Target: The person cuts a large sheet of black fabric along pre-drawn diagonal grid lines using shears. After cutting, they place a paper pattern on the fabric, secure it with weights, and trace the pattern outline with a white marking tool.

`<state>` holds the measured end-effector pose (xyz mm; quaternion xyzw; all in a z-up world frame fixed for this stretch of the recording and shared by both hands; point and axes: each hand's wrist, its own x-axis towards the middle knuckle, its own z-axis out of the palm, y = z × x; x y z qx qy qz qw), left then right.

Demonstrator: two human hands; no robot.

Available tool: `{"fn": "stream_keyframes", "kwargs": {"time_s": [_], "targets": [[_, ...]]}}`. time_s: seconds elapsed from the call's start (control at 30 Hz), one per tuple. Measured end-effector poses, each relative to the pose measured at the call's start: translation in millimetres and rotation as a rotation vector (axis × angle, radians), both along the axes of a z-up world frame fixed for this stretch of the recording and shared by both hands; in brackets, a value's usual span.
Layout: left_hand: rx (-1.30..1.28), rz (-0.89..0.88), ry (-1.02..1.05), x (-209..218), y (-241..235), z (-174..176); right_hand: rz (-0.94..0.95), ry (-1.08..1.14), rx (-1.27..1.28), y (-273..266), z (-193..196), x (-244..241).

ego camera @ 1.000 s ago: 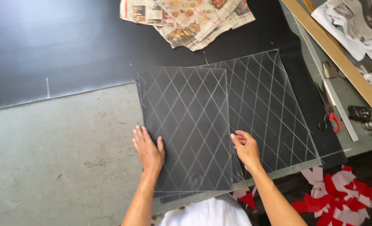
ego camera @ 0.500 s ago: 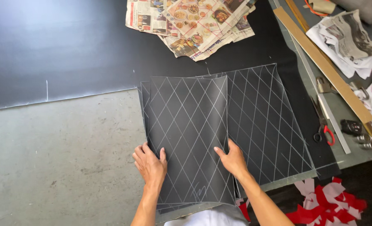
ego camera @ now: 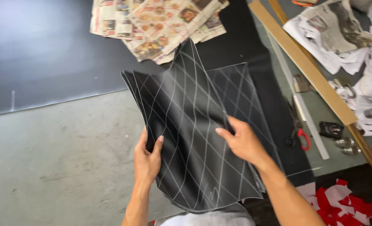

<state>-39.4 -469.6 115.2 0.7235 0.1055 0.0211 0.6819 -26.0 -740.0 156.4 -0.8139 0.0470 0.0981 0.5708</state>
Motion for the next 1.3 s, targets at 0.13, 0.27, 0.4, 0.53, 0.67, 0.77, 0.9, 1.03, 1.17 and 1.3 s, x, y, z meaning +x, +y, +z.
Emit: {"fn": "stream_keyframes", "kwargs": {"time_s": [0.13, 0.27, 0.4, 0.53, 0.67, 0.77, 0.9, 1.03, 1.17, 1.3], "targets": [[0.034, 0.016, 0.006, -7.7, -72.0, -17.7, -0.055, -0.041, -0.103, -97.6, 4.7, -13.5], [0.085, 0.013, 0.193, -15.4, -116.4, -76.9, -0.148, 0.093, -0.099, -163.5, -53.7, -19.3], [0.468, 0.054, 0.210, -43.0, -122.1, -119.7, -0.273, 0.086, -0.456, -192.6, -121.1, -34.0], [0.789, 0.082, -0.040, -44.0, -120.1, -130.8, -0.377, 0.004, -0.406, -196.6, -148.1, -45.4], [0.431, 0.044, 0.219, -22.6, -119.3, -127.3, -0.469, 0.076, -0.288, -188.1, -148.9, -37.3], [0.111, -0.128, 0.308, -21.6, -117.4, -124.1, -0.475, 0.320, -0.139, -181.4, -139.8, -31.1], [0.072, -0.266, 0.340, -22.0, -119.7, -119.2, -0.345, 0.332, -0.417, -175.2, -119.7, -20.6], [0.232, -0.267, 0.143, -25.0, -122.9, -120.6, -0.342, 0.336, -0.349, -165.8, -114.4, -21.0], [0.209, -0.278, 0.107, -29.3, -122.5, -112.0, -0.311, 0.317, -0.393, -151.7, -109.2, -20.7], [0.144, -0.262, 0.233, -30.1, -112.3, -89.7, -0.328, 0.307, -0.305, -143.3, -89.8, -28.8]]}}
